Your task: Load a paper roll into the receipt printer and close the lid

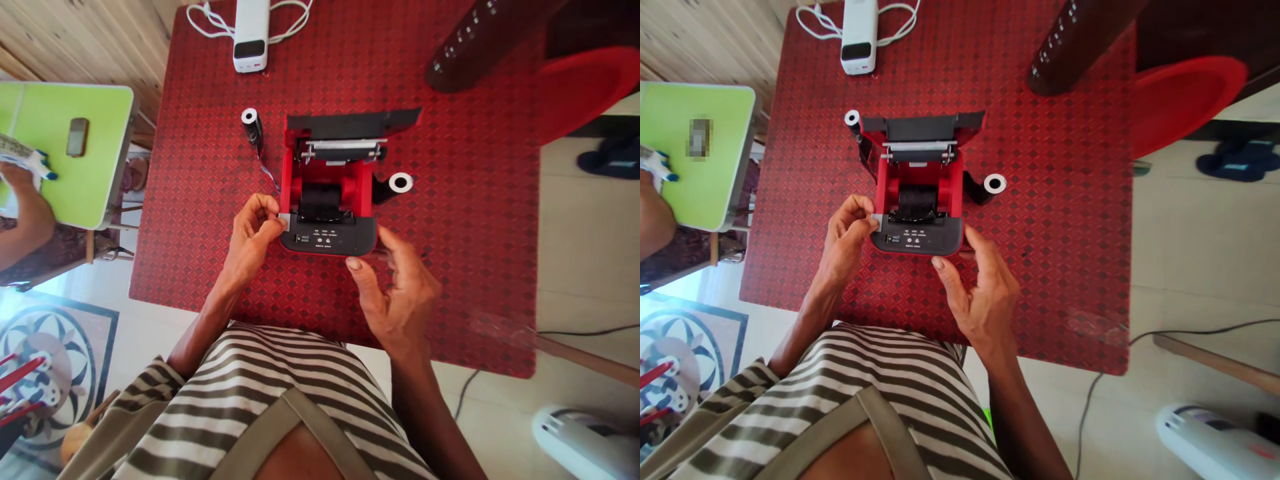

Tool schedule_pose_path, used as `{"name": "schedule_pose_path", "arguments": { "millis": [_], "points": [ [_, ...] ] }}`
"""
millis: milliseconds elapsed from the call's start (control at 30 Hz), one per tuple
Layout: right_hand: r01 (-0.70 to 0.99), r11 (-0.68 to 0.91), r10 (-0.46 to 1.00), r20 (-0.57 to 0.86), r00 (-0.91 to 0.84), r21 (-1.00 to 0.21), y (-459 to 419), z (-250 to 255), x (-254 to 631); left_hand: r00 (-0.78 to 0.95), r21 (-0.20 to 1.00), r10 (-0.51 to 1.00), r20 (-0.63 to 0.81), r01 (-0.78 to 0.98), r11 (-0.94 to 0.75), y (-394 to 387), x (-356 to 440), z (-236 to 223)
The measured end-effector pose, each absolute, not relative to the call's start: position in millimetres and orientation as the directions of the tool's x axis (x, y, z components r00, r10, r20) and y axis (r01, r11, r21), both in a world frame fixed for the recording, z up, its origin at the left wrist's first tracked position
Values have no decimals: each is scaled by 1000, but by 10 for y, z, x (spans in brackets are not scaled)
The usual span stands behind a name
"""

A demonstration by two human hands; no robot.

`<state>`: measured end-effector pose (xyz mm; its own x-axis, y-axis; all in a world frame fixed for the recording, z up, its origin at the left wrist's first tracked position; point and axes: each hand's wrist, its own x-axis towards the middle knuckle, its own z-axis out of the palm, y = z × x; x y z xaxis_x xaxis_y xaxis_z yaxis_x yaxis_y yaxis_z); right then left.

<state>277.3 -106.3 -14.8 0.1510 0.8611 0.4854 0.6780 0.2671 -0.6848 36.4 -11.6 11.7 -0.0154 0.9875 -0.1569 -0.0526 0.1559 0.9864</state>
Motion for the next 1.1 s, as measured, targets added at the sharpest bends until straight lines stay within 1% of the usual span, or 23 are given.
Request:
{"name": "schedule_pose_path", "arguments": {
  "millis": [67, 133, 200, 233, 300, 433, 533, 633, 800, 933, 1000, 1100],
  "points": [
    [683, 245, 875, 460, 151, -689, -1011, 5, 2871, -3, 989, 991, -137, -56, 137, -131, 348, 92],
    [728, 241, 867, 479, 134, -641, -889, 213, 2957, 10, 992, 994, -111, -62, 111, -145, 333, 45],
    [791, 288, 861, 507, 32, -540, -679, 404, 3001, 10, 995, 997, -71, -76, 71, -159, 324, -20],
    [797, 352, 856, 513, -63, -490, -542, 469, 3005, 5, 995, 999, -46, -83, 47, -167, 324, -54],
    [778, 439, 870, 428, -244, -450, -227, 516, 2985, -4, 996, 1000, -10, -87, 10, -185, 326, -114],
    [781, 505, 863, 193, -468, -368, 363, 392, 2869, 11, 997, 1000, -13, -75, 14, -227, 330, -155],
    [817, 503, 857, 43, -513, -282, 588, 313, 2739, 25, 997, 999, -23, -78, 25, -240, 328, -125],
    [845, 484, 863, -31, -503, -228, 646, 302, 2621, 38, 996, 999, -26, -85, 29, -232, 322, -88],
    [802, 515, 838, -21, -546, -302, 676, 350, 2626, 58, 996, 998, -38, -74, 42, -210, 309, -57],
    [790, 550, 825, 30, -564, -271, 612, 451, 2739, 69, 996, 996, -61, -64, 66, -200, 298, -46],
    [791, 550, 832, 86, -549, -268, 506, 531, 2786, 71, 996, 995, -68, -58, 72, -197, 292, -47],
    [787, 531, 847, 217, -486, -314, 261, 692, 2870, 69, 996, 995, -68, -53, 72, -199, 277, -62]
  ]
}}
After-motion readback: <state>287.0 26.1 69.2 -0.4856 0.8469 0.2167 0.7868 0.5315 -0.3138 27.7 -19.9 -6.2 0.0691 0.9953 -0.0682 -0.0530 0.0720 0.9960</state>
